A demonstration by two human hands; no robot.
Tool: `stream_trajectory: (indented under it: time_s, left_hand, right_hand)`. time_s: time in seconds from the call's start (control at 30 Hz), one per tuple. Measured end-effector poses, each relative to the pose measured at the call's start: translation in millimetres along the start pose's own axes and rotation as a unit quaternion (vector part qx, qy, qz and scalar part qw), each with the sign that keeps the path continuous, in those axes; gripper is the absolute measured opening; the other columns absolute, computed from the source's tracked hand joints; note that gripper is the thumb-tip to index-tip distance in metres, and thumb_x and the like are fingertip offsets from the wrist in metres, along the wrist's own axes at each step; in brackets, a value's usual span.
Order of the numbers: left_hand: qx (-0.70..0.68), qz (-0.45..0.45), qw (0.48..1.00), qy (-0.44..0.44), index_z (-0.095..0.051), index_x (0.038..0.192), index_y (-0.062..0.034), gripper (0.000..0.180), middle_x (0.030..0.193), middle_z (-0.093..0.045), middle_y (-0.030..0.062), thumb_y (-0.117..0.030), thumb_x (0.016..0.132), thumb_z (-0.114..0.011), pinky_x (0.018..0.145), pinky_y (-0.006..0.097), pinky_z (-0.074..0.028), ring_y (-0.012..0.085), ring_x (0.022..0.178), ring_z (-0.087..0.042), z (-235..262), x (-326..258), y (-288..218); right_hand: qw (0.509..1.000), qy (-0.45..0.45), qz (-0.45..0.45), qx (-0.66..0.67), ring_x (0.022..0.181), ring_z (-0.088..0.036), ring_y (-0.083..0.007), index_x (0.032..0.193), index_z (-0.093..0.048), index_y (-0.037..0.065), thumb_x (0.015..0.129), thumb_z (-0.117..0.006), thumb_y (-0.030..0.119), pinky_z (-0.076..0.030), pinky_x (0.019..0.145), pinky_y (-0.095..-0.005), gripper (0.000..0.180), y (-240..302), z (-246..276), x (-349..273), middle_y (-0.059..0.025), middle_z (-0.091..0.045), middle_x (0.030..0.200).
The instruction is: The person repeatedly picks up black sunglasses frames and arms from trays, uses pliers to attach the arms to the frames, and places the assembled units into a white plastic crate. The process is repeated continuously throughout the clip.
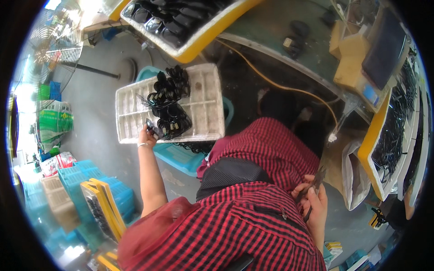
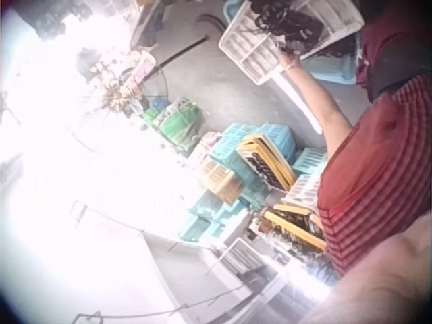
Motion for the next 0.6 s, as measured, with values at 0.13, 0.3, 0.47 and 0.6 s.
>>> stream_trajectory:
  time_s: [0.13, 0.3, 0.47, 0.6]
  left_hand:
    - [0.104, -0.152, 0.981, 0.068, -0.057, 0.096, -0.0060, 0.030, 0.079, -0.059, 0.0063, -0.035, 0.097, -0.052, 0.062, 0.032, -0.048, 0.0208, 0.068, -0.058, -90.2, -128.0, -62.4]
    - [0.025, -0.247, 0.858, 0.449, -0.043, 0.084, -0.0095, 0.032, 0.059, -0.043, 0.0022, -0.037, 0.101, -0.042, 0.049, 0.025, -0.033, 0.0122, 0.050, -0.039, -252.7, -342.8, -70.7]
    - [-0.011, -0.266, 0.683, 0.681, -0.041, 0.081, -0.0110, 0.041, 0.052, -0.047, 0.0014, -0.046, 0.095, -0.054, 0.054, 0.024, -0.036, 0.0105, 0.044, -0.041, -355.1, -450.4, 5.6]
    - [0.024, -0.160, 0.644, 0.747, -0.046, 0.086, -0.0088, 0.044, 0.057, -0.055, 0.0050, -0.048, 0.089, -0.066, 0.071, 0.032, -0.042, 0.0137, 0.051, -0.050, -373.3, -491.2, 67.4]
  right_hand:
    - [0.999, 0.029, -0.010, -0.043, 0.091, -0.063, -0.0218, 0.132, -0.043, -0.002, 0.096, -0.055, 0.017, -0.050, 0.085, -0.0336, 0.042, 6.4, 0.2, -11.7, -0.0140, -0.063, 0.099]
    - [0.977, 0.081, 0.136, -0.143, 0.061, -0.056, -0.0119, 0.120, -0.057, -0.005, 0.088, -0.051, 0.004, -0.045, 0.060, -0.0256, 0.033, 33.3, -21.1, -9.2, -0.0043, -0.058, 0.069]
    - [0.931, 0.170, 0.302, -0.118, 0.071, -0.053, -0.0038, 0.133, -0.052, -0.004, 0.082, -0.066, -0.004, -0.042, 0.066, -0.0192, 0.052, 71.4, -65.8, -2.1, 0.0013, -0.060, 0.079]
    - [0.942, 0.027, 0.329, -0.058, 0.068, -0.054, -0.0063, 0.123, -0.054, -0.003, 0.088, -0.064, 0.000, -0.042, 0.061, -0.0208, 0.036, 78.8, -42.8, 0.8, 0.0004, -0.059, 0.074]
Point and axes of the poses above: each hand's wrist, its own x-axis towards the middle knuckle, its own z-axis out of the back of the hand, y = z × x, the point moved 3 cm from there along x, towards the middle knuckle
